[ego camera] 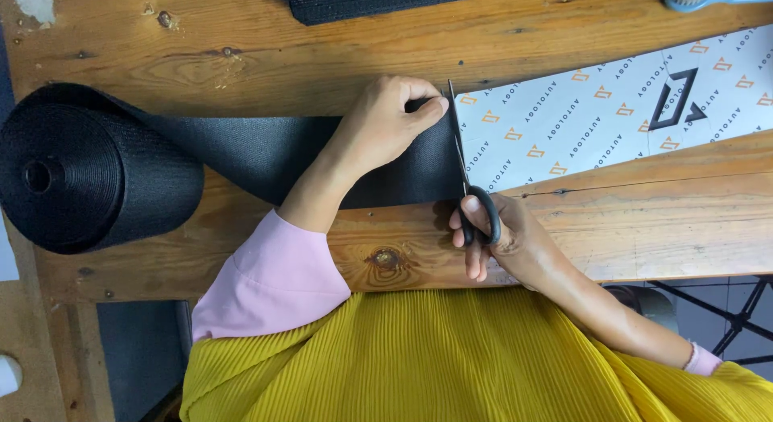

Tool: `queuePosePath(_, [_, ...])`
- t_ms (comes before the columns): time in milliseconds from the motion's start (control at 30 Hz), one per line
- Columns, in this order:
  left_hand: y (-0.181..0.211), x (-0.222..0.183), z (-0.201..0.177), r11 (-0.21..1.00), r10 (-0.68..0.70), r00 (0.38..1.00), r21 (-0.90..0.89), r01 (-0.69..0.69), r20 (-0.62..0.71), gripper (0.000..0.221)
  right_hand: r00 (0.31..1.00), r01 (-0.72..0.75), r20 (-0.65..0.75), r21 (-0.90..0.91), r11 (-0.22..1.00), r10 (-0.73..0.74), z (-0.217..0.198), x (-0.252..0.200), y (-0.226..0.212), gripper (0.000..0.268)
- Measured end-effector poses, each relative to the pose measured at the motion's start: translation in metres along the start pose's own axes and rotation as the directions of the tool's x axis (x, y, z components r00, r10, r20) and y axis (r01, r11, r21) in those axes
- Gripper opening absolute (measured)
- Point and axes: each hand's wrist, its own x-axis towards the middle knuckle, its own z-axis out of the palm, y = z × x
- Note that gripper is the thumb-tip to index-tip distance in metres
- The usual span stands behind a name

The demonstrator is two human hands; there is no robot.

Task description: Cutting a strap from a roll of material and aligning the adhesive backing strip

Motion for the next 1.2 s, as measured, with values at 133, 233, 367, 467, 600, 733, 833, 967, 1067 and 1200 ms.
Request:
queuePosePath(133, [0.001, 0.0, -0.001, 1.0, 0.024, 1.0, -0.008, -0.024, 0.004, 0.023, 1.0, 0.001, -0.001, -0.006, 1.0, -0.001, -0.001, -0.001, 0.002, 0.048])
queuePosePath(233, [0.0, 0.0, -0.001, 1.0, 0.022, 1.0, 0.009, -0.022, 0.005, 0.023, 1.0, 0.007, -0.001, 0.001, 1.0, -0.007, -0.003, -0.001, 0.004, 0.049])
queuePosePath(367, [-0.002, 0.0, 0.0, 0.999, 0.036, 0.999, 0.005, -0.036, 0.002, 0.022, 1.0, -0.008, 0.006, 0.022, 1.0, 0.008, -0.002, 0.0, 0.004, 0.047])
queuePosePath(467, [-0.002, 0.0, 0.0, 0.999, 0.032, 0.999, 0.02, -0.032, -0.001, 0.022, 0.999, 0.036, 0.01, 0.009, 0.999, -0.036, -0.002, 0.0, 0.004, 0.047])
queuePosePath(600, [-0.002, -0.001, 0.0, 0.999, 0.015, 1.0, 0.029, -0.015, 0.001, 0.022, 0.999, 0.046, 0.008, -0.01, 0.999, -0.046, -0.002, 0.0, 0.007, 0.045])
queuePosePath(733, [-0.001, -0.001, -0.001, 0.999, 0.021, 1.0, 0.029, -0.021, 0.006, 0.023, 0.999, 0.032, 0.005, 0.004, 0.999, -0.032, -0.003, -0.001, 0.008, 0.044])
queuePosePath(833, [0.002, -0.003, -0.003, 0.999, 0.019, 1.0, 0.035, -0.019, 0.007, 0.022, 1.0, -0.002, 0.015, 0.01, 1.0, 0.002, -0.002, 0.0, 0.0, 0.046])
queuePosePath(967, [-0.001, -0.003, -0.002, 0.999, 0.018, 1.0, 0.032, -0.018, 0.012, 0.022, 1.0, -0.018, 0.019, 0.022, 1.0, 0.017, -0.001, 0.0, 0.0, 0.046])
queuePosePath(1067, [-0.001, -0.002, -0.001, 1.0, 0.013, 1.0, 0.023, -0.013, 0.018, 0.022, 1.0, -0.021, 0.022, 0.036, 0.999, 0.021, 0.0, 0.001, -0.002, 0.047])
queuePosePath(1200, [0.002, -0.003, -0.003, 1.0, 0.015, 1.0, 0.025, -0.016, 0.026, 0.021, 0.999, -0.027, 0.028, 0.026, 0.999, 0.027, 0.0, 0.002, -0.006, 0.049])
